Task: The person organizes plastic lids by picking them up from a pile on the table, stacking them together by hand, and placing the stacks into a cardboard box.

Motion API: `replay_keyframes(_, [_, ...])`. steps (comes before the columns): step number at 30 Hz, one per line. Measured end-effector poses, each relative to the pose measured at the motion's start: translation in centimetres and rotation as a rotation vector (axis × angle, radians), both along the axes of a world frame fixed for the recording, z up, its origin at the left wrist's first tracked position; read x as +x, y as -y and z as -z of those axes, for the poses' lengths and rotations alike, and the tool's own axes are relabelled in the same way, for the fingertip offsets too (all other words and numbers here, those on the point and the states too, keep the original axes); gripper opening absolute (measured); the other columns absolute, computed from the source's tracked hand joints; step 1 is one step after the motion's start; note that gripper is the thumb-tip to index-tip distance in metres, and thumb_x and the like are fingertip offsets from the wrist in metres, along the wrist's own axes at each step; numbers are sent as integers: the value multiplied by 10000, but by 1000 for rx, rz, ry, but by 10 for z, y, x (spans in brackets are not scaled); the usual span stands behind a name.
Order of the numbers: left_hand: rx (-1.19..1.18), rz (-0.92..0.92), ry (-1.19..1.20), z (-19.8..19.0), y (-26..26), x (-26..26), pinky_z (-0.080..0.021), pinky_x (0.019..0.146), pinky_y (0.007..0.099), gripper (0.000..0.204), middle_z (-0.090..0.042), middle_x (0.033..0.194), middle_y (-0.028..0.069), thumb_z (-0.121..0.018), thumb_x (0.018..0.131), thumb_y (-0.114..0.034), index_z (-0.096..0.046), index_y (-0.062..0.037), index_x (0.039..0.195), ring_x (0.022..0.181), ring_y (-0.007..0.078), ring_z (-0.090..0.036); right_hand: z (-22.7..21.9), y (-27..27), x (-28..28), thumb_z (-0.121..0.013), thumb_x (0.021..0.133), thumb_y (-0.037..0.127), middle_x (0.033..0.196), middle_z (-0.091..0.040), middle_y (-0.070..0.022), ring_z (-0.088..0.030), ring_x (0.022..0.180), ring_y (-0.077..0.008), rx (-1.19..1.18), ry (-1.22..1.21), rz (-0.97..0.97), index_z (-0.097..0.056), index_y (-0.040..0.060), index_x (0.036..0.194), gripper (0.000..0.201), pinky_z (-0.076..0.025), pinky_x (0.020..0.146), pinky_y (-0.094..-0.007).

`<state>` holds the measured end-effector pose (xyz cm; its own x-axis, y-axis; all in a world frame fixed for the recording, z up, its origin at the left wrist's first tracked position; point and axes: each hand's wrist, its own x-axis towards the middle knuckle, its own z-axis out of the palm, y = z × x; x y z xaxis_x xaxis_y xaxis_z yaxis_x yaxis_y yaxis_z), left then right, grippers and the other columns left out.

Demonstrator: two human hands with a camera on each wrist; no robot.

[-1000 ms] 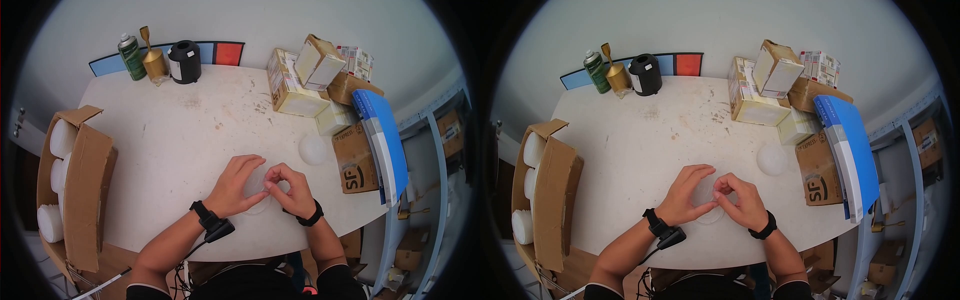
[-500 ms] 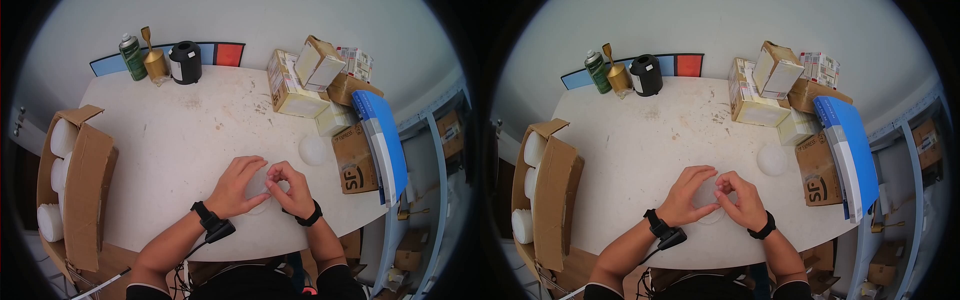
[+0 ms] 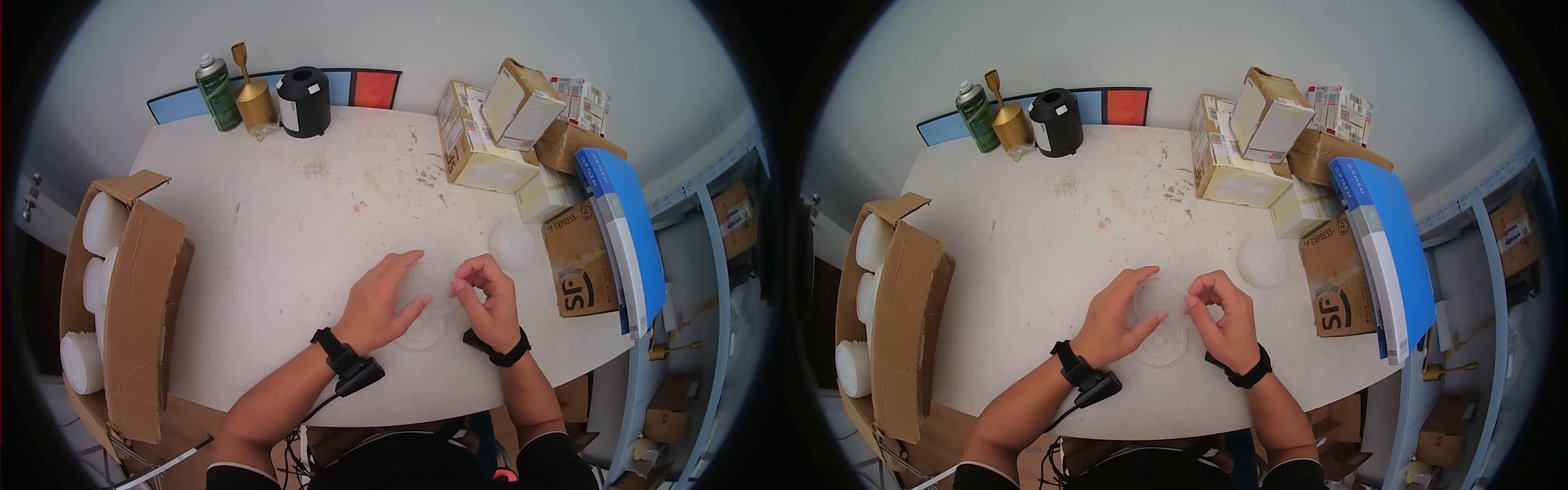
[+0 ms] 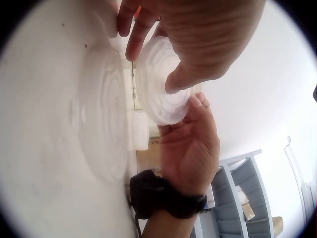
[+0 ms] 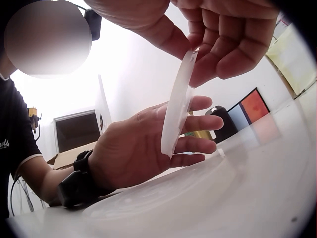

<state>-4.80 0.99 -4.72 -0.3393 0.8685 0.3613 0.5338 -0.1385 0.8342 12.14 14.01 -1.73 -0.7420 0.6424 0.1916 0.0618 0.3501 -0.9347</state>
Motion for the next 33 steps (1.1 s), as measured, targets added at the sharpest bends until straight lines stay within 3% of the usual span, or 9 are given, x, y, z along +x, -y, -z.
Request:
replay_keyframes(7, [-32,-41,84,6,0,0,-516,755,338,224,-660,886,154,-714,916,-116,-624,2,1084,804,281,-647,-3,1,0,-622,968,-3,865,-646,-39,-651,770,-108,-62,-57,47,-558,-9,1021,83,-513,748,-255])
replay_keyframes(10, [-12,-16,117,9,-1,-1,-508,717,327,164,-639,830,142,-685,940,-113,-608,9,1019,754,266,-634,-1,0,0,-619,968,-6,878,-640,-37,-645,771,-105,-58,-61,58,-552,-4,1040,98,-511,751,-254])
replay_keyframes(13, [-50,-5,118,6,0,-2,-501,702,307,131,-642,797,116,-651,971,-110,-590,4,996,722,217,-628,-1,0,-1,-626,966,-3,889,-639,-33,-639,774,-100,-80,-81,70,-558,-3,1102,153,-510,750,-251])
replay_keyframes(19, [-15,-32,465,4,1,-1,-494,712,273,129,-674,795,66,-582,1033,-123,-563,0,999,739,103,-613,3,-1,-2,-643,960,6,925,-667,-56,-650,789,-109,-97,30,-37,-540,-24,1251,310,-521,733,-256])
replay_keyframes(22, [38,-72,528,8,-2,-2,-490,735,265,139,-688,817,56,-574,1041,-134,-566,0,1008,755,91,-613,5,-2,-1,-647,961,14,939,-675,-67,-654,798,-110,-64,57,-97,-551,-31,1244,302,-531,729,-261])
replay_keyframes(25, [70,-76,532,10,-4,-2,-498,713,286,131,-676,748,97,-582,1027,-112,-568,19,1016,710,127,-635,0,0,-2,-650,966,23,929,-673,-66,-649,796,-105,-61,49,-58,-577,-33,1212,263,-536,737,-261])
replay_keyframes(33, [26,14,476,16,-3,-3,-502,778,302,132,-674,778,79,-633,995,-126,-601,-5,1036,735,140,-619,1,-2,-1,-639,983,62,904,-671,-65,-636,809,-115,12,-4,60,-621,-31,1172,211,-535,756,-275])
